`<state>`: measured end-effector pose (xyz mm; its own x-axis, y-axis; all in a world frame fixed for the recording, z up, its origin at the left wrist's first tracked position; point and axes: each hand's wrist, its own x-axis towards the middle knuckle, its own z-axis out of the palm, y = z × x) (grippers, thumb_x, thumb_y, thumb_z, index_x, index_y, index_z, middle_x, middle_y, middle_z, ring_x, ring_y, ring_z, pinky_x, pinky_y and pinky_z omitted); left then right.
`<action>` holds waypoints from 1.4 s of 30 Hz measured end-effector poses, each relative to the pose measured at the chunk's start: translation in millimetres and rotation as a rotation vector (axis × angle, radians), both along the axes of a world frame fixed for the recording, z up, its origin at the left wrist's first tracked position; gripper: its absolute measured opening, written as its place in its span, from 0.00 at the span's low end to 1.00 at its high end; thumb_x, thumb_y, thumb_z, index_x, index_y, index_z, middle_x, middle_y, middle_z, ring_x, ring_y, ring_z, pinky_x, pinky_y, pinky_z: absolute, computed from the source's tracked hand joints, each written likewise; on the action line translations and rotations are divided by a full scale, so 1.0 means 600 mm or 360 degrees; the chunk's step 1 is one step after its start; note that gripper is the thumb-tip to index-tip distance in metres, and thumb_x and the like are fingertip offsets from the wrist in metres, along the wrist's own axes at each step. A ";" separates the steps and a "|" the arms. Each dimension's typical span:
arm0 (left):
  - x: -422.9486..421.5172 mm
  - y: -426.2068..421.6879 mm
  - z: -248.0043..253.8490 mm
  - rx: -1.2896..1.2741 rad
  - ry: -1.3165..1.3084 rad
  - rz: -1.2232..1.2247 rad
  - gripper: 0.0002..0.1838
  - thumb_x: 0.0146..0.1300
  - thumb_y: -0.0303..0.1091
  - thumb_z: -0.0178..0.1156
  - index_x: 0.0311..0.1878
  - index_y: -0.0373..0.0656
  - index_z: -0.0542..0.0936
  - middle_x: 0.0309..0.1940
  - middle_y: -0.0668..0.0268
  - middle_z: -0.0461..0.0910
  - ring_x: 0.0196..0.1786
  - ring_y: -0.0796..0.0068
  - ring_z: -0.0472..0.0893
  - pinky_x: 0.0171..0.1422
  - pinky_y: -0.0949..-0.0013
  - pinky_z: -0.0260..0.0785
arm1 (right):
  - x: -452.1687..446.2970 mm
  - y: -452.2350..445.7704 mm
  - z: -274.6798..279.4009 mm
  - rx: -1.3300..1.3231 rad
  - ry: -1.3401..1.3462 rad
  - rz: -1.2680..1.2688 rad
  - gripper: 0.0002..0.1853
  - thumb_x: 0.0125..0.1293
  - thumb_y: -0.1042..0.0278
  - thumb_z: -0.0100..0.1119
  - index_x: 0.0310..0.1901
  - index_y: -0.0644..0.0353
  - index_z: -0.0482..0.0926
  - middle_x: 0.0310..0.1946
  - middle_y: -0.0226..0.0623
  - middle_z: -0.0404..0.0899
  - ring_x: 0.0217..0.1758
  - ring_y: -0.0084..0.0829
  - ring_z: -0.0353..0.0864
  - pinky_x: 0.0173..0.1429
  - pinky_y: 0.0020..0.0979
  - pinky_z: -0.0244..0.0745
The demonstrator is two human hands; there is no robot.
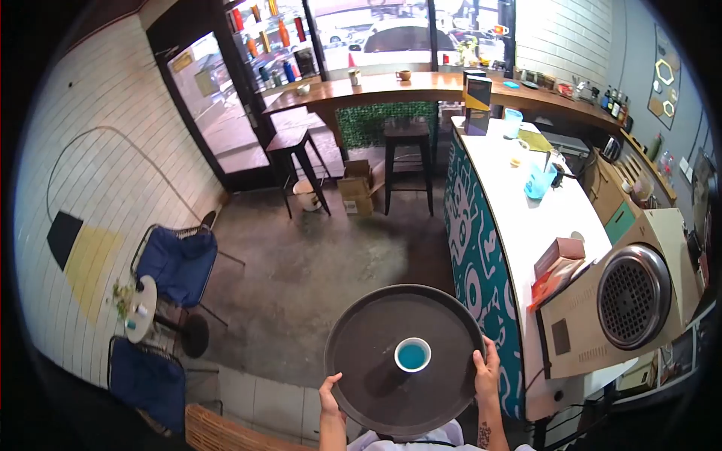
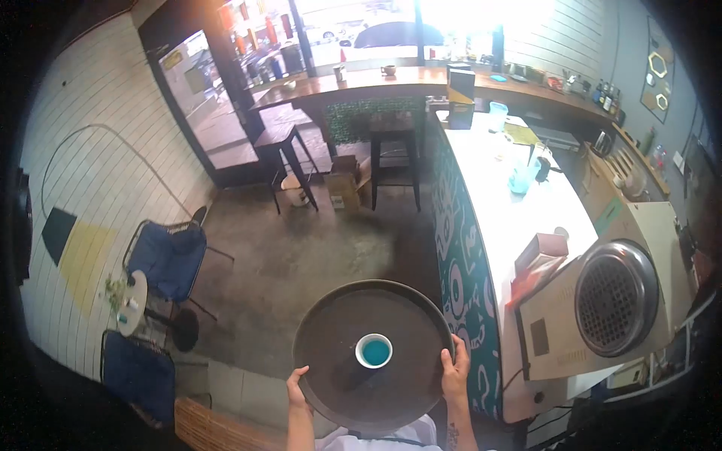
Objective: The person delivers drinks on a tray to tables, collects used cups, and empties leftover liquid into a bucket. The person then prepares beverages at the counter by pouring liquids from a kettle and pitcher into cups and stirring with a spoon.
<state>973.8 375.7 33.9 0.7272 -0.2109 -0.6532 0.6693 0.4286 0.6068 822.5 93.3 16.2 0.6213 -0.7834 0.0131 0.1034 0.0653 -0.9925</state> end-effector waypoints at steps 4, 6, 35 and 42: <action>0.148 -0.045 -0.002 0.0017 0.0026 -0.0124 0.21 0.56 0.40 0.61 0.50 0.37 0.81 0.45 0.57 0.85 0.48 0.57 0.84 0.55 0.58 0.76 | 0.115 -0.019 0.021 -0.0094 0.0034 -0.0174 0.18 0.71 0.72 0.54 0.61 0.65 0.72 0.51 0.33 0.77 0.54 0.23 0.74 0.63 0.26 0.67; 0.225 -0.073 -0.020 -0.0075 0.0044 -0.0202 0.21 0.56 0.40 0.61 0.50 0.37 0.81 0.45 0.57 0.85 0.47 0.57 0.84 0.55 0.57 0.76 | 0.173 -0.039 0.031 -0.0076 0.0004 -0.0217 0.18 0.70 0.72 0.54 0.60 0.65 0.72 0.50 0.32 0.77 0.52 0.23 0.74 0.62 0.26 0.68; 1.256 -0.790 0.015 -0.0227 -0.0187 -0.0139 0.28 0.54 0.45 0.57 0.56 0.37 0.77 0.50 0.56 0.81 0.52 0.54 0.81 0.57 0.56 0.75 | 1.207 -0.738 0.089 -0.0364 -0.0019 -0.0316 0.19 0.69 0.77 0.52 0.60 0.69 0.73 0.50 0.35 0.79 0.53 0.25 0.77 0.63 0.26 0.68; 1.425 -0.955 0.075 -0.0333 -0.0224 -0.0283 0.29 0.54 0.45 0.60 0.57 0.38 0.77 0.52 0.56 0.82 0.53 0.55 0.81 0.59 0.55 0.74 | 1.364 -0.900 0.123 -0.0502 0.0193 -0.0389 0.12 0.73 0.76 0.51 0.54 0.68 0.73 0.40 0.32 0.79 0.45 0.21 0.77 0.53 0.25 0.72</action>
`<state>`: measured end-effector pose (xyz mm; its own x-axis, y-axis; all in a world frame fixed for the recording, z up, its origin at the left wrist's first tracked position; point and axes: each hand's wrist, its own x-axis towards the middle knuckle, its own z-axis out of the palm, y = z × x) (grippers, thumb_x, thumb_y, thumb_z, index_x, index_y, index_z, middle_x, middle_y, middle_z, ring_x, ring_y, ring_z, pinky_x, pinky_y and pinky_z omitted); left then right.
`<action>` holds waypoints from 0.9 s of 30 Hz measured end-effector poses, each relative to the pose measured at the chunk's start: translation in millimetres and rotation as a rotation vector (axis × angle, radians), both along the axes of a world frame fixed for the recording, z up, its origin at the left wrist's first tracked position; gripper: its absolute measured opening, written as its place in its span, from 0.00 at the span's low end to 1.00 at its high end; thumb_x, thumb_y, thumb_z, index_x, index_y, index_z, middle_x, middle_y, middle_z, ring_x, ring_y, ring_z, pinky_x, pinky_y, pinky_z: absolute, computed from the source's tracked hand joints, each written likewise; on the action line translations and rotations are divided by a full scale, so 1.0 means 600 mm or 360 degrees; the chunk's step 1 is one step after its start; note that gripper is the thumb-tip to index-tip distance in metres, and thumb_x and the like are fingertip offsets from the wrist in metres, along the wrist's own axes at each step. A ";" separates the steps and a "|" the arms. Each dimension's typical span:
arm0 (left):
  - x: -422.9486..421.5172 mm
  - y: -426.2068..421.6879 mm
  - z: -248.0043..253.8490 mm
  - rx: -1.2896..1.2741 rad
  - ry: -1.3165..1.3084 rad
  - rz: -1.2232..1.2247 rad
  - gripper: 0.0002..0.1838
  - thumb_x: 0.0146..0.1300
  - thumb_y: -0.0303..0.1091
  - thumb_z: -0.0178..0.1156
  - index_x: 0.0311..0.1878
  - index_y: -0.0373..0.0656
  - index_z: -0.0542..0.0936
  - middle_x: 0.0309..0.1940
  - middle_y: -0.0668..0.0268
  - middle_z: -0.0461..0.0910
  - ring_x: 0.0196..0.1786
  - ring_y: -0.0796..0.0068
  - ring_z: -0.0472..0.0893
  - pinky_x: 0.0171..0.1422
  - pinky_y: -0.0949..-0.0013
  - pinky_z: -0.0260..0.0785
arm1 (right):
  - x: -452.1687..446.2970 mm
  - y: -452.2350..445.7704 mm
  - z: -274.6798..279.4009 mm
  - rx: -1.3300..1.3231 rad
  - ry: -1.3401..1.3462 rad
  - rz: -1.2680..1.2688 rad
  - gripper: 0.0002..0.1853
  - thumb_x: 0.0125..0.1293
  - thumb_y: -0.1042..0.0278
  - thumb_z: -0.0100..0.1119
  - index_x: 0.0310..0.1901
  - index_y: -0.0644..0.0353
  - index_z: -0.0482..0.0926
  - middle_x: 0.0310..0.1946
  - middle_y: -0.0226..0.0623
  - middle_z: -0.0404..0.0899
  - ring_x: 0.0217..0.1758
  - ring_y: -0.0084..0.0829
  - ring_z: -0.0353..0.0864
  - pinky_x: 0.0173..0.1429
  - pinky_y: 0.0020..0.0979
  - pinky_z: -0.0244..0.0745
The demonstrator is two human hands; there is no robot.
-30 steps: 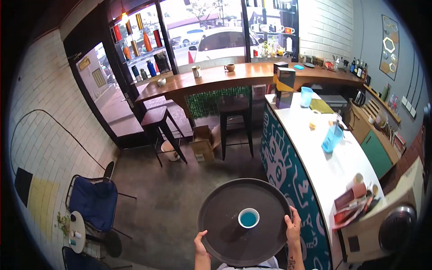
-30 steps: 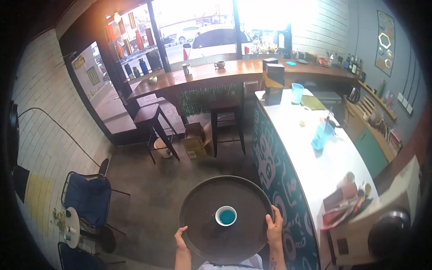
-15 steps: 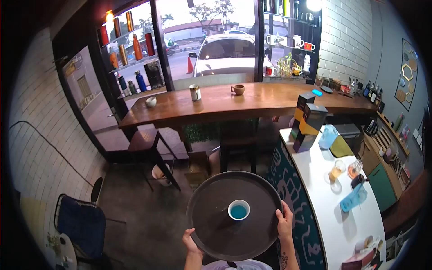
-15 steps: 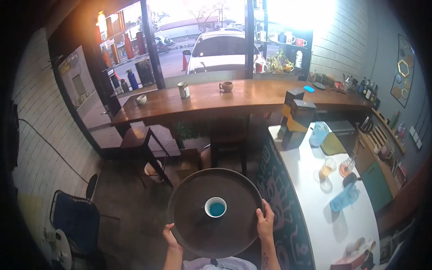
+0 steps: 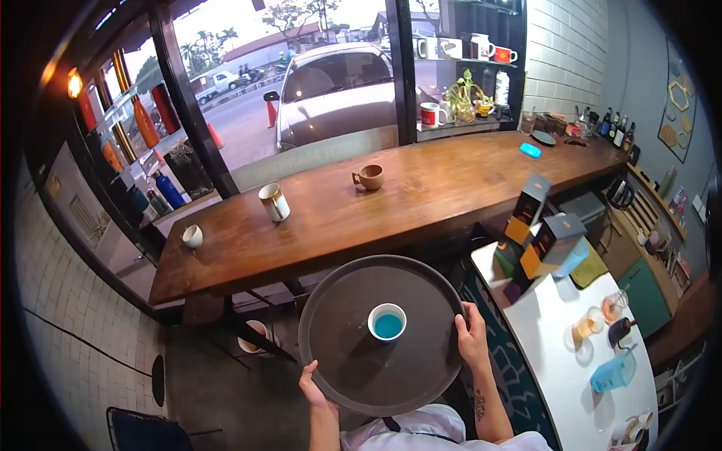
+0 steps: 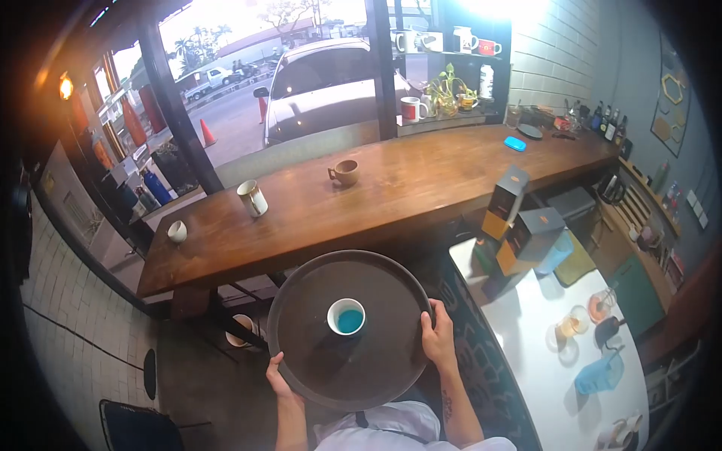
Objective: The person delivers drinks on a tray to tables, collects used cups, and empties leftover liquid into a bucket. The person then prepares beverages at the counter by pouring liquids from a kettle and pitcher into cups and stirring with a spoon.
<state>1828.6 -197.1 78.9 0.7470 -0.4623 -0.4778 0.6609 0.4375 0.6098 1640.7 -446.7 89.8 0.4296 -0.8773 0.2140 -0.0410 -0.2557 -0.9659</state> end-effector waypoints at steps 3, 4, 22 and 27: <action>0.059 -0.060 0.000 -0.0137 -0.0070 0.0097 0.28 0.57 0.44 0.59 0.58 0.37 0.76 0.53 0.56 0.81 0.53 0.55 0.81 0.60 0.56 0.74 | 0.075 -0.082 -0.021 -0.0156 0.0087 0.0019 0.13 0.71 0.77 0.52 0.55 0.70 0.75 0.40 0.35 0.81 0.43 0.23 0.78 0.51 0.26 0.73; 0.076 -0.078 0.005 -0.0132 -0.0058 0.0108 0.27 0.58 0.43 0.59 0.58 0.36 0.76 0.53 0.55 0.81 0.54 0.55 0.81 0.60 0.56 0.73 | 0.101 -0.107 -0.023 -0.0155 0.0083 0.0049 0.13 0.71 0.77 0.52 0.55 0.70 0.75 0.40 0.35 0.81 0.43 0.23 0.78 0.51 0.26 0.73; 0.185 -0.269 0.016 -0.0274 0.0017 0.0553 0.30 0.61 0.41 0.55 0.64 0.34 0.72 0.60 0.53 0.77 0.59 0.51 0.78 0.65 0.52 0.70 | 0.377 -0.418 0.059 -0.0757 0.0919 0.0679 0.12 0.61 0.71 0.65 0.45 0.67 0.80 0.33 0.56 0.80 0.35 0.53 0.81 0.40 0.45 0.74; 0.203 -0.266 -0.003 -0.0345 0.0051 0.0484 0.31 0.62 0.42 0.54 0.66 0.36 0.70 0.62 0.53 0.76 0.61 0.50 0.76 0.66 0.49 0.69 | 0.506 -0.519 0.059 -0.0958 0.0478 0.0500 0.33 0.60 0.58 0.73 0.63 0.62 0.71 0.45 0.49 0.76 0.42 0.41 0.78 0.45 0.38 0.76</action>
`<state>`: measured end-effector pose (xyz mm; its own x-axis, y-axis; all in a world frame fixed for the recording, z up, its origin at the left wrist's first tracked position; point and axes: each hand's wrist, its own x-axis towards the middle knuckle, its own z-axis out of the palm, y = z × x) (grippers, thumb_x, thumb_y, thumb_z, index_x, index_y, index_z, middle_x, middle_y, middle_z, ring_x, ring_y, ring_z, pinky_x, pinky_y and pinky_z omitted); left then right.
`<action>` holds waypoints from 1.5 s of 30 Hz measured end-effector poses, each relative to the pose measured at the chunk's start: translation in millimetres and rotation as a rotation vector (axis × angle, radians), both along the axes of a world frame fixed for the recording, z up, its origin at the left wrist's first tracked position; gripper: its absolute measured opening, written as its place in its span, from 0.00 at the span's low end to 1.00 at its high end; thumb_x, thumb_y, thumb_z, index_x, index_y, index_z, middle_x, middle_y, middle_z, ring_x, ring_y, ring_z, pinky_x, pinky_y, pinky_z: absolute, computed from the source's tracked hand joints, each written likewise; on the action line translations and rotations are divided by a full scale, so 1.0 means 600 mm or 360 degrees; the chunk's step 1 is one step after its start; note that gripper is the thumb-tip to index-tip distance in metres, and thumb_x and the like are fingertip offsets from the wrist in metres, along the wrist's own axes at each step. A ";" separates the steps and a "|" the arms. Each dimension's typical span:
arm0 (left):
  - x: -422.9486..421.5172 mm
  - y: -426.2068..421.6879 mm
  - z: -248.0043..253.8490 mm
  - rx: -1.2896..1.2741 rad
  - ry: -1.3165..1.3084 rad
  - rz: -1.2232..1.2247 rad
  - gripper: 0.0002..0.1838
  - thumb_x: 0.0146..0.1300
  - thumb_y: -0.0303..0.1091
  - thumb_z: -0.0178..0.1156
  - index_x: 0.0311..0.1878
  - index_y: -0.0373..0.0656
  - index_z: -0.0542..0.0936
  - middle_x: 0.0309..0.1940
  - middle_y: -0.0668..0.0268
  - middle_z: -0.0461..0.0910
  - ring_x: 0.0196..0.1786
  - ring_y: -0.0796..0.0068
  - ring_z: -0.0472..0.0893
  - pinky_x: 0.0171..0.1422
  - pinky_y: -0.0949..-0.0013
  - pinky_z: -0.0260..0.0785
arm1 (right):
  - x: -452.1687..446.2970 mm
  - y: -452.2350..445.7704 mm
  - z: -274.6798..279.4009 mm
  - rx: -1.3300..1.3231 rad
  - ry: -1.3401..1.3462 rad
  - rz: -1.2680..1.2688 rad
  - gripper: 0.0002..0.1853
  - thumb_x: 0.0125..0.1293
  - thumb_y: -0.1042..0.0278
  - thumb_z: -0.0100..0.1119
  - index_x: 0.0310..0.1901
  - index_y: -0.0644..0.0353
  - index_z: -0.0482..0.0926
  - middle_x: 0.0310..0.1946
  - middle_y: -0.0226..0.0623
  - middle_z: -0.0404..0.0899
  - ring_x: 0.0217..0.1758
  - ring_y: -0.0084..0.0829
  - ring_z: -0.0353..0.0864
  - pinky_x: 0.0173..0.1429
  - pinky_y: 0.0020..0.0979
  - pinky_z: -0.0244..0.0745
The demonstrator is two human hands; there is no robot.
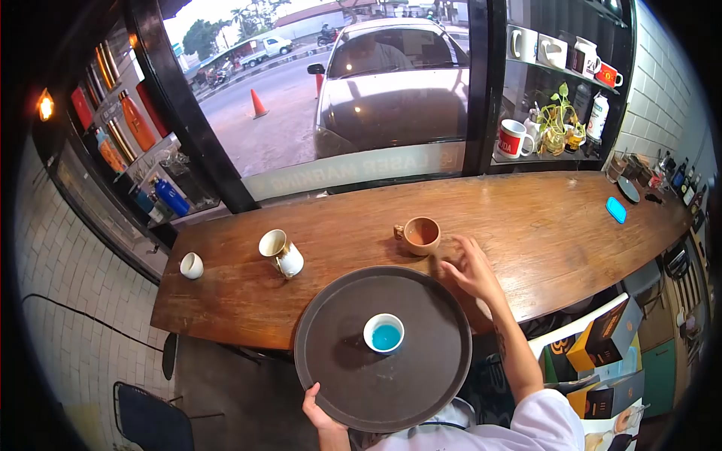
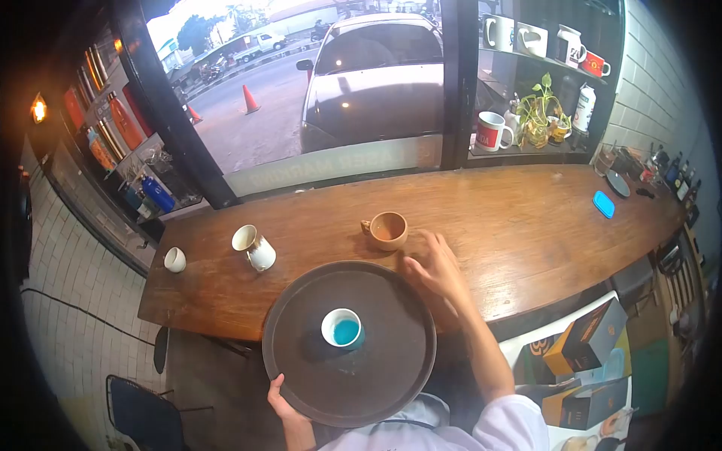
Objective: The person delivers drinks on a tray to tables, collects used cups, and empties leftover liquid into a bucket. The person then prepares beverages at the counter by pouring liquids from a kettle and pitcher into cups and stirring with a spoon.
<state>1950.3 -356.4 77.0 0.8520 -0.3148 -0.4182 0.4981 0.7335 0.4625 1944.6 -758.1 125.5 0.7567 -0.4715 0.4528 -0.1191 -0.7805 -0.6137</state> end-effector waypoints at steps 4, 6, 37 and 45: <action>0.008 -0.011 0.013 -0.0036 0.0000 -0.0062 0.31 0.62 0.42 0.54 0.66 0.36 0.71 0.62 0.53 0.76 0.61 0.50 0.76 0.66 0.49 0.69 | 0.088 -0.036 -0.024 0.0115 0.0095 0.0203 0.50 0.55 0.52 0.77 0.73 0.63 0.57 0.59 0.53 0.69 0.54 0.47 0.77 0.59 0.40 0.75; 0.012 -0.014 0.013 -0.0058 -0.0009 -0.0092 0.30 0.62 0.43 0.54 0.66 0.36 0.71 0.62 0.54 0.77 0.61 0.51 0.77 0.66 0.49 0.69 | 0.111 -0.038 -0.028 -0.0013 0.0039 0.0247 0.52 0.54 0.51 0.77 0.73 0.64 0.56 0.61 0.54 0.68 0.59 0.49 0.75 0.63 0.42 0.73; 0.027 -0.017 0.017 -0.0102 0.0026 -0.0169 0.29 0.64 0.44 0.53 0.64 0.37 0.73 0.60 0.56 0.78 0.60 0.53 0.77 0.65 0.52 0.69 | -0.040 -0.113 0.045 -0.0299 0.0338 -0.0659 0.51 0.42 0.61 0.82 0.66 0.69 0.61 0.59 0.58 0.70 0.64 0.56 0.68 0.68 0.48 0.68; 0.026 -0.017 0.023 -0.0075 0.0068 -0.0184 0.29 0.61 0.44 0.54 0.63 0.38 0.73 0.59 0.57 0.78 0.59 0.54 0.78 0.64 0.52 0.69 | -0.035 0.118 0.104 0.0376 0.0388 0.1173 0.56 0.48 0.50 0.81 0.73 0.64 0.58 0.67 0.53 0.68 0.72 0.47 0.67 0.74 0.43 0.64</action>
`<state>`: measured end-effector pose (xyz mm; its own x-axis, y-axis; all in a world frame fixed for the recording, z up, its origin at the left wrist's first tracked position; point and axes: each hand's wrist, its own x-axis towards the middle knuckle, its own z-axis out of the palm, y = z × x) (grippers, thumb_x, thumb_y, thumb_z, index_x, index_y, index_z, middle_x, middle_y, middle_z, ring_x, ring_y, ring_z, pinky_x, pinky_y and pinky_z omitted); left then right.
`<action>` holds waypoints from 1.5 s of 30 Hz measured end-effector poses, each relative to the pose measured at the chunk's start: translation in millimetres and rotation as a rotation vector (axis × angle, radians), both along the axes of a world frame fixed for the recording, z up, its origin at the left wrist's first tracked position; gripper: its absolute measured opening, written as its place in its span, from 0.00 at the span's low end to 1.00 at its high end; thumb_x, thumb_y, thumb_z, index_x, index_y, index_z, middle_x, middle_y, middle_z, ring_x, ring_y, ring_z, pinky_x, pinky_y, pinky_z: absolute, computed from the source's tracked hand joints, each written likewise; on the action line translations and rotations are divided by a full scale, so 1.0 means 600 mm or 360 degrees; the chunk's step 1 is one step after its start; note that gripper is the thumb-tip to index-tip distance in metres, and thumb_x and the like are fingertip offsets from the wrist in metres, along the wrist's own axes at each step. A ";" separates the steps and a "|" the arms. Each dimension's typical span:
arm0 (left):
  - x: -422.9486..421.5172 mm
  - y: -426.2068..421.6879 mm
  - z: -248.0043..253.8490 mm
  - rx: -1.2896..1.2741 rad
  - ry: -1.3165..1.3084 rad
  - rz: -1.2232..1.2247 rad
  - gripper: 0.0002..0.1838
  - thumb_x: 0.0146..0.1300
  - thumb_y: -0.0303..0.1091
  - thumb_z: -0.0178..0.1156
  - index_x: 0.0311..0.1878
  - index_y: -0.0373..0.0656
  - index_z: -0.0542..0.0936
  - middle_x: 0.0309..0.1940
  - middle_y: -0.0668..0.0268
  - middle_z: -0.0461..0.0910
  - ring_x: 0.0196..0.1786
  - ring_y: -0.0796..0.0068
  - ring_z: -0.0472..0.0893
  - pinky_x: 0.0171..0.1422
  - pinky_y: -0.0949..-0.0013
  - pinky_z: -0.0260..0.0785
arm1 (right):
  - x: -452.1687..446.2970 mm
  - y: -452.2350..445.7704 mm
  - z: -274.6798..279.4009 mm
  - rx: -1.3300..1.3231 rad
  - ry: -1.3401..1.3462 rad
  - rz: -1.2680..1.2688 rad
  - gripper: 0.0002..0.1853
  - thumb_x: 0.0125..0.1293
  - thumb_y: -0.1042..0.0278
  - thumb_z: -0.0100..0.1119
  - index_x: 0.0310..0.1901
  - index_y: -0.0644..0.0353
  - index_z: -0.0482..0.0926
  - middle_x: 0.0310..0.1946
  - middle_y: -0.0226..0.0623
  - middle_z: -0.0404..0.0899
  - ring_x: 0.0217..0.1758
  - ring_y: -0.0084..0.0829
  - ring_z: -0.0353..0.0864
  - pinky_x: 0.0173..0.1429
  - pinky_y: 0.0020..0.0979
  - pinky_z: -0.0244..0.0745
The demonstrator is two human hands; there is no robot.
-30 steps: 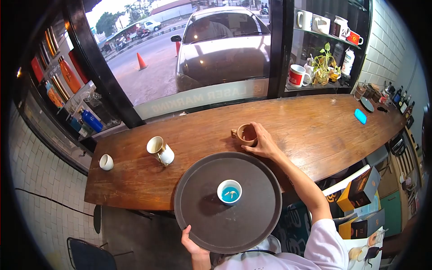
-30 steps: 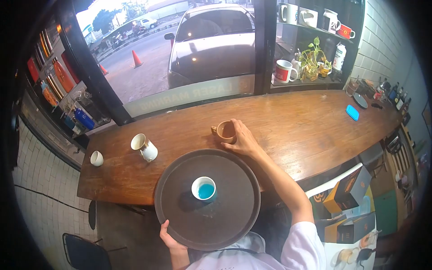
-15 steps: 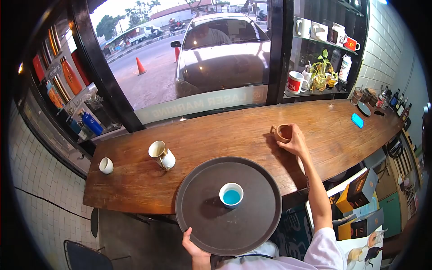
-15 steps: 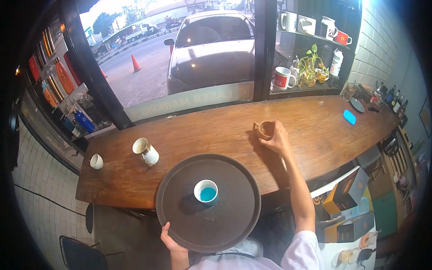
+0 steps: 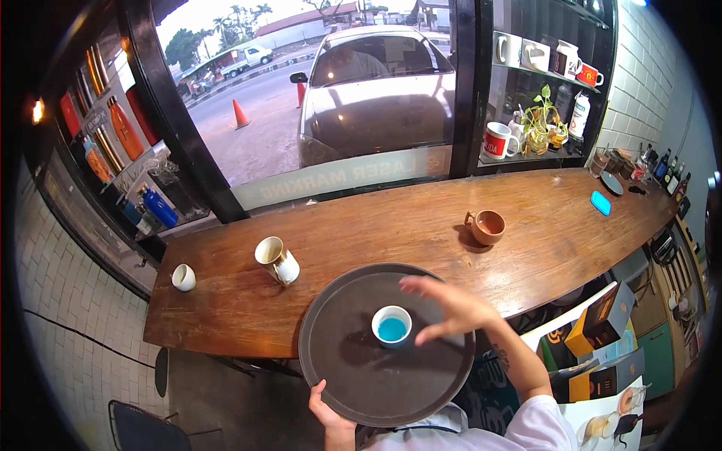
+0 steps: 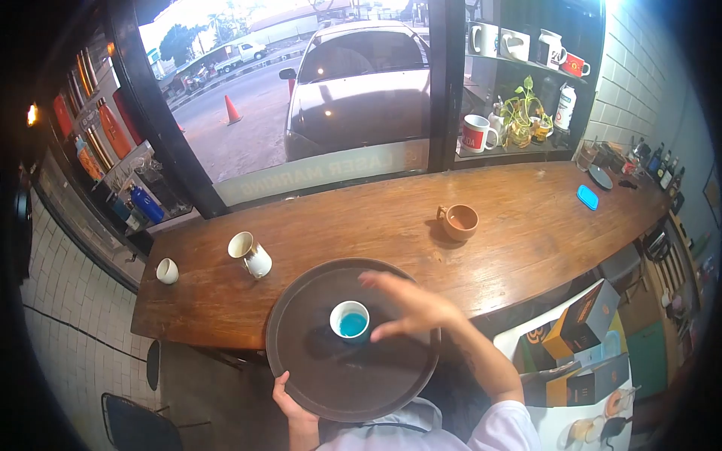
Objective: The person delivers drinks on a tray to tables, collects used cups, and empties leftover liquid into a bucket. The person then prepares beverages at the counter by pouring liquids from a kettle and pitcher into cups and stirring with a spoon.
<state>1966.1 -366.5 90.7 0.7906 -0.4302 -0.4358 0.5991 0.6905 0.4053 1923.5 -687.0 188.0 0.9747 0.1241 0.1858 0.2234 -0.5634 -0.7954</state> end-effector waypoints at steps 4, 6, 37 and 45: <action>-0.001 -0.004 0.007 0.0002 0.0026 0.0019 0.30 0.60 0.44 0.54 0.64 0.38 0.73 0.59 0.57 0.78 0.59 0.54 0.78 0.64 0.52 0.70 | 0.018 0.070 -0.023 0.0040 -0.0019 0.0048 0.49 0.50 0.56 0.81 0.69 0.63 0.61 0.63 0.52 0.73 0.67 0.47 0.74 0.69 0.41 0.69; -0.003 -0.005 0.010 0.0031 0.0014 0.0022 0.30 0.60 0.43 0.54 0.64 0.38 0.73 0.59 0.57 0.78 0.59 0.54 0.77 0.64 0.53 0.70 | 0.026 0.078 -0.031 0.0118 0.0052 -0.0008 0.46 0.50 0.58 0.80 0.66 0.64 0.64 0.60 0.52 0.76 0.64 0.47 0.77 0.66 0.40 0.71; -0.016 -0.007 0.004 -0.0004 0.0019 -0.0019 0.30 0.61 0.47 0.54 0.64 0.41 0.73 0.58 0.59 0.78 0.59 0.55 0.76 0.63 0.52 0.69 | 0.170 -0.163 -0.093 -0.0308 -0.0430 -0.1051 0.40 0.47 0.47 0.82 0.51 0.69 0.72 0.41 0.58 0.83 0.48 0.52 0.85 0.49 0.43 0.80; -0.017 -0.011 0.007 0.0086 -0.0027 0.0033 0.28 0.61 0.48 0.54 0.61 0.43 0.75 0.56 0.61 0.78 0.57 0.56 0.77 0.59 0.53 0.71 | 0.099 -0.291 -0.026 -0.0482 -0.0219 -0.1002 0.19 0.72 0.54 0.56 0.57 0.57 0.79 0.62 0.51 0.71 0.64 0.53 0.71 0.67 0.45 0.69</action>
<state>1955.7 -373.0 94.9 0.8066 -0.3899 -0.4442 0.5776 0.6795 0.4524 1982.6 -861.6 172.6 0.8483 -0.3893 0.3589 -0.1299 -0.8102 -0.5716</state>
